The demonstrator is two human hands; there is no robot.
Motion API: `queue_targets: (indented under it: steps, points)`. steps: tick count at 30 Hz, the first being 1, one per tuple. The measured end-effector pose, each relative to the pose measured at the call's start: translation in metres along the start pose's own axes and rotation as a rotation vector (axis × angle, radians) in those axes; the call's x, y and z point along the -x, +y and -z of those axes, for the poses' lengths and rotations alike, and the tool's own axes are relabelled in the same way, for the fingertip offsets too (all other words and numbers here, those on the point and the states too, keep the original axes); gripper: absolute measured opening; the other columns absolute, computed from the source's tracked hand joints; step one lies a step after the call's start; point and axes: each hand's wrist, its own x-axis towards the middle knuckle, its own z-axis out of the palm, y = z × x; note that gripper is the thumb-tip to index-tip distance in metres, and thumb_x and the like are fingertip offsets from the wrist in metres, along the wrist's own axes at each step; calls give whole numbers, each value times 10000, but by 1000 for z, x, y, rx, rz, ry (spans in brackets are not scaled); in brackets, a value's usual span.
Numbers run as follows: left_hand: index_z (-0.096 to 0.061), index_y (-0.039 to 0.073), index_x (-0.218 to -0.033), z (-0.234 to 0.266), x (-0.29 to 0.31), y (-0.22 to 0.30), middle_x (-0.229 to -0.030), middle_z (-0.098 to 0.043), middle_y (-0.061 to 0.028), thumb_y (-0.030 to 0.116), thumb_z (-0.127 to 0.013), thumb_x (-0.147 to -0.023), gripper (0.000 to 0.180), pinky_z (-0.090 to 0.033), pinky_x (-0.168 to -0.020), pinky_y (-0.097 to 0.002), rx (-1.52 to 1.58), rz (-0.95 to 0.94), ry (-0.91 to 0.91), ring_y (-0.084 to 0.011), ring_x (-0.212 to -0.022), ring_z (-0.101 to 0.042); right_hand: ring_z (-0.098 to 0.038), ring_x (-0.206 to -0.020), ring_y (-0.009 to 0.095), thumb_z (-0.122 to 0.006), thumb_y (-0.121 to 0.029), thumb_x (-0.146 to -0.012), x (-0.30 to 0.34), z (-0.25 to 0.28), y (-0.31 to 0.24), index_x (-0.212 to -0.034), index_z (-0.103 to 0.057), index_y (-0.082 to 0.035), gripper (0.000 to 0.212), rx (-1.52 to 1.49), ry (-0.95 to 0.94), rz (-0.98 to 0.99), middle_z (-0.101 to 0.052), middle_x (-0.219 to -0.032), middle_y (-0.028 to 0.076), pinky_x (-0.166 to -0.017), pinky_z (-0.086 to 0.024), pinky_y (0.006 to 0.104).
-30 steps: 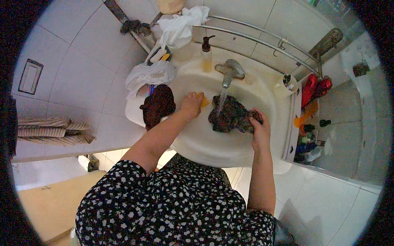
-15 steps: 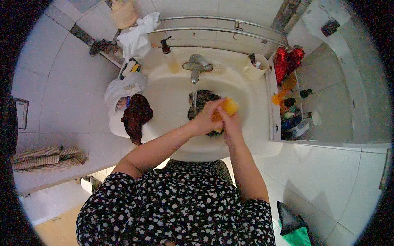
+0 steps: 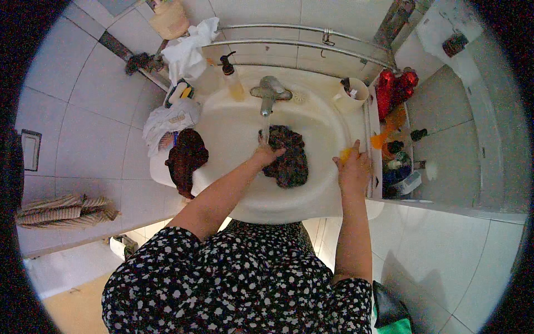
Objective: The person hand-washes a dark patterned garment in a bathroom sink using a yellow sponge and running water. They scrub the fabric, rinse it thoroughly, and wring it out. An elderly person briefly enters the bathroom holding a similar garment and then moves into the adjacent bedroom.
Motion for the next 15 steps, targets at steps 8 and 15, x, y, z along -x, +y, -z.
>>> queue_targets:
  steps: [8, 15]
  points:
    - [-493, -3, -1048, 78, 18, 18, -908, -583, -78, 73, -631, -732, 353, -493, -737, -314, 1367, 514, -87, -184, -827, -587, -413, -1176, 337, -673, -368, -743, 11, -3, -4, -1363, -273, -66, 798, -41, 264, 246, -438, -1253, 203, -957, -350, 454]
    - [-496, 77, -968, 134, 45, 23, -906, -556, -16, 62, -592, -769, 221, -454, -742, -274, 1079, 30, -46, -133, -838, -545, -386, -1184, 394, -752, -335, -647, 12, -54, -120, -1326, -299, -25, 873, -1074, -287, 638, -405, -1280, 237, -985, -331, 441]
